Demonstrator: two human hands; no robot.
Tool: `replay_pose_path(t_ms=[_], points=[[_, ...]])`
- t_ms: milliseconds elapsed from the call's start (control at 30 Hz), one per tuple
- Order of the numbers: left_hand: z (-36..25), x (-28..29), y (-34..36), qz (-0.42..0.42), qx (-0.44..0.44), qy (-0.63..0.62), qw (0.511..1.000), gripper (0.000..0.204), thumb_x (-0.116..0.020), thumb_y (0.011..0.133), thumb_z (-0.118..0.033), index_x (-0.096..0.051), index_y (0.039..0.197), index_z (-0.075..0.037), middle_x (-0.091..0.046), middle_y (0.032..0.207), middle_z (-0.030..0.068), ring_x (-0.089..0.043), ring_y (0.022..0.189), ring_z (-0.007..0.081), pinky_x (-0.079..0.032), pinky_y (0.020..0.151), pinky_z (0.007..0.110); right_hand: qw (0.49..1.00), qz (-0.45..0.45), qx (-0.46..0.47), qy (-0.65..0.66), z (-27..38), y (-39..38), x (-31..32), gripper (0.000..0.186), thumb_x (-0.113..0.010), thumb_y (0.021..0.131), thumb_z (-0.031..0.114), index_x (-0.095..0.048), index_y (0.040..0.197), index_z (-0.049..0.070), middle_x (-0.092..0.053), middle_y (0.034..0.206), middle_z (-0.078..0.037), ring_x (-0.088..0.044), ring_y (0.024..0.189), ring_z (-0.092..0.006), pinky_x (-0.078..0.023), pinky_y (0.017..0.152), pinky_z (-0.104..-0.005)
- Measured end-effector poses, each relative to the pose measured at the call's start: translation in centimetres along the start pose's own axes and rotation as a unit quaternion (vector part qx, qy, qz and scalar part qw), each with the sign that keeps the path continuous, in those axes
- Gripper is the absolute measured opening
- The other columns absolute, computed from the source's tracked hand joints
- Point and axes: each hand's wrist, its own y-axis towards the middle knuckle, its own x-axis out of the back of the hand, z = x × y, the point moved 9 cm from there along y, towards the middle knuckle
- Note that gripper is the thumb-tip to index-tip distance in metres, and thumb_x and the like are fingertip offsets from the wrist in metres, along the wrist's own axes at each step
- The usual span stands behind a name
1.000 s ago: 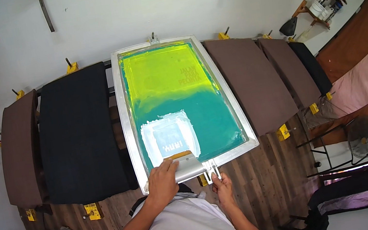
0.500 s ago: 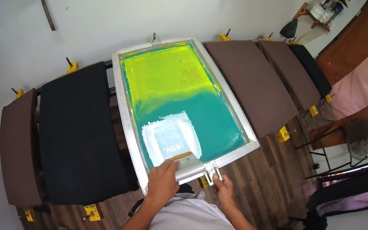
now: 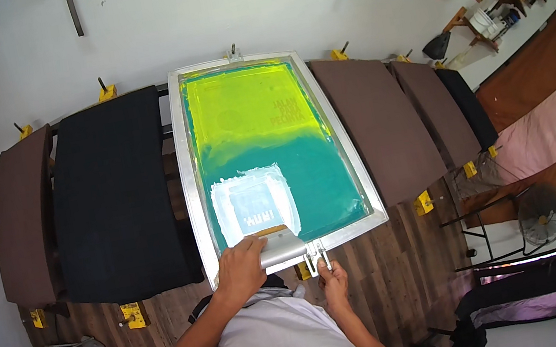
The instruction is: Applying white ink to a screen for printing on apparel.
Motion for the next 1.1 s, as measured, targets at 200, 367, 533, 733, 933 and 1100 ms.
replay_pose_path(t_ms=[200,367,533,733,933,1100], points=[[-0.04,0.04,-0.12,-0.003,0.0,-0.002,1.0,0.045,-0.069,0.067,0.003,-0.066,0.112,-0.001,-0.067,0.108,0.0159,-0.067,0.095,0.0327,-0.051,0.08,0.043,1.0,-0.007,0.003,0.008,-0.22,0.02,0.31,0.035,-0.067,0.095,0.03,-0.044,0.073,0.016,-0.037,0.056,0.008,-0.031,0.047,-0.0029,-0.021,0.044,-0.024],[0.23,-0.08,-0.07,-0.001,0.005,-0.006,1.0,0.047,-0.07,0.066,0.003,-0.066,0.112,-0.002,-0.067,0.109,0.0162,-0.067,0.094,0.0338,-0.052,0.08,0.044,1.0,-0.006,0.003,0.006,-0.09,-0.07,0.2,0.034,-0.067,0.095,0.03,-0.045,0.073,0.015,-0.037,0.056,0.009,-0.03,0.047,-0.0026,-0.021,0.044,-0.024],[0.24,0.06,0.01,-0.004,0.007,-0.009,1.0,0.047,-0.071,0.065,0.003,-0.066,0.112,-0.001,-0.067,0.11,0.0165,-0.067,0.093,0.0345,-0.053,0.08,0.044,1.0,-0.01,0.0,-0.018,-0.08,-0.04,0.26,0.033,-0.065,0.096,0.027,-0.045,0.073,0.015,-0.037,0.058,0.008,-0.03,0.046,-0.0035,-0.023,0.043,-0.0238],[0.32,-0.03,0.03,0.0,0.006,-0.01,1.0,0.047,-0.071,0.065,0.003,-0.066,0.111,-0.002,-0.068,0.109,0.0168,-0.067,0.093,0.0343,-0.053,0.08,0.044,1.0,-0.016,0.01,0.0,-0.37,0.25,0.43,0.035,-0.067,0.095,0.032,-0.046,0.072,0.015,-0.037,0.055,0.009,-0.03,0.046,-0.0025,-0.021,0.043,-0.0243],[0.42,-0.15,-0.04,0.004,0.01,-0.01,1.0,0.047,-0.07,0.065,0.002,-0.066,0.111,-0.002,-0.067,0.11,0.0165,-0.067,0.094,0.0334,-0.053,0.079,0.044,1.0,-0.015,0.011,-0.002,-0.06,0.01,0.36,0.037,-0.067,0.095,0.032,-0.046,0.071,0.015,-0.038,0.055,0.008,-0.031,0.046,-0.0027,-0.022,0.043,-0.024],[0.29,-0.15,0.01,0.025,0.023,-0.004,0.999,0.044,-0.069,0.066,0.001,-0.067,0.11,-0.003,-0.068,0.11,0.016,-0.065,0.103,0.0305,-0.052,0.084,0.042,0.999,-0.017,0.004,-0.026,-0.16,0.12,0.52,0.033,-0.065,0.096,0.026,-0.045,0.071,0.016,-0.035,0.058,0.009,-0.028,0.046,-0.003,-0.021,0.043,-0.0244]])
